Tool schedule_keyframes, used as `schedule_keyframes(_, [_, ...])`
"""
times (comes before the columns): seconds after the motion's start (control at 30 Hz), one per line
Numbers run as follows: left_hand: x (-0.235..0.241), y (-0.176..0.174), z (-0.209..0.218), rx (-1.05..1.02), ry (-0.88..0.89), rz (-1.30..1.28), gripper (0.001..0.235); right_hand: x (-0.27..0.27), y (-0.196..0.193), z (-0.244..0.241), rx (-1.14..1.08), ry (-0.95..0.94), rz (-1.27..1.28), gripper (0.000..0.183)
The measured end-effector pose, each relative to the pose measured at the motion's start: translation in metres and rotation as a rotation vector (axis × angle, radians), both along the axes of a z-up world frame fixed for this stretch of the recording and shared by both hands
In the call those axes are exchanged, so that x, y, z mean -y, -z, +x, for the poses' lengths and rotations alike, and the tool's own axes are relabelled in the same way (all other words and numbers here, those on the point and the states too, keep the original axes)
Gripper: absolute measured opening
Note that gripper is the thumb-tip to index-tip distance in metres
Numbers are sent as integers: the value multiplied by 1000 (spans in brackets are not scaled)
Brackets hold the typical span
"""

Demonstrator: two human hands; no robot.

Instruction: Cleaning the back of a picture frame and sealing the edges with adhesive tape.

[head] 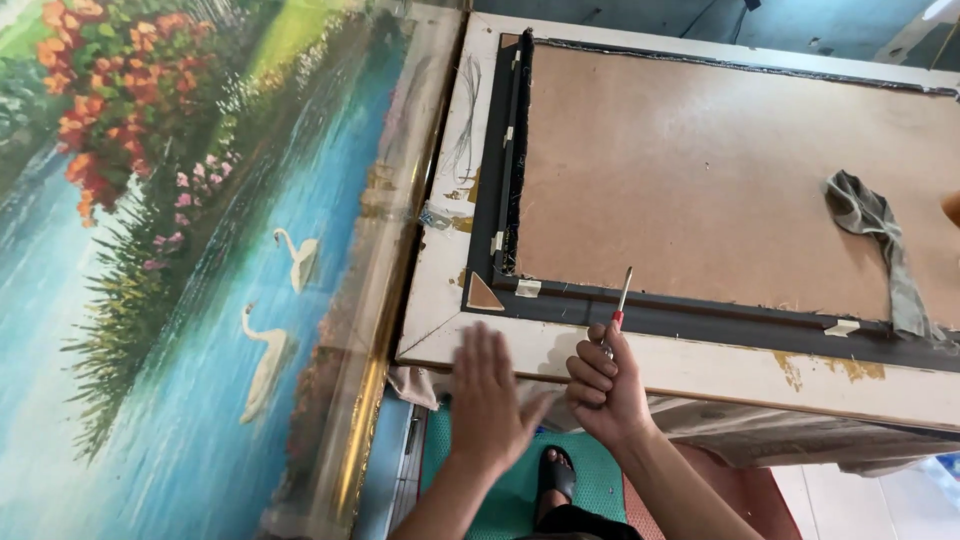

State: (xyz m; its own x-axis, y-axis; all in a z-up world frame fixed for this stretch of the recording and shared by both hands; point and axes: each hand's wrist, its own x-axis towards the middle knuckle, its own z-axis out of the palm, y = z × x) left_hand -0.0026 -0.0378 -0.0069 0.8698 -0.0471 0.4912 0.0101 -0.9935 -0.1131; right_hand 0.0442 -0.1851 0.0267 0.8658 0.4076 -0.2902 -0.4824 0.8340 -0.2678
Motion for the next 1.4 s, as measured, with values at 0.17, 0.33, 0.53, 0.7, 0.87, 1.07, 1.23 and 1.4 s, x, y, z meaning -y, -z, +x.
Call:
schedule_keyframes(0.17, [24,-18,-10,-514,966,-688,40,6,-15,7,41,36,-19,15])
schedule_keyframes(0.33, [25,-21,30,-47,611,-685,27,15,-29,10,45,86,-98,16])
schedule_keyframes(0.53, [51,-53,27,-648,316,-231,83,26,-19,-2,137,114,-106,17])
schedule_keyframes(0.7, [81,-27,-4,-1023,1091,-354,35,34,-22,-21,29,193,-104,12])
schedule_keyframes(0.87, [71,-17,-7,-772,821,-837,17,43,-31,-34,-15,294,-239,13])
schedule_keyframes(1.07, [79,-42,0,-724,454,-986,45,60,-51,-33,-125,413,-579,22])
schedule_keyframes(1.23, [114,-51,17,-693,237,-1058,64,100,-72,-7,-224,382,-919,44])
schedule_keyframes(1.4, [159,-80,42,-546,279,-1239,62,186,-30,59,53,303,-1407,51])
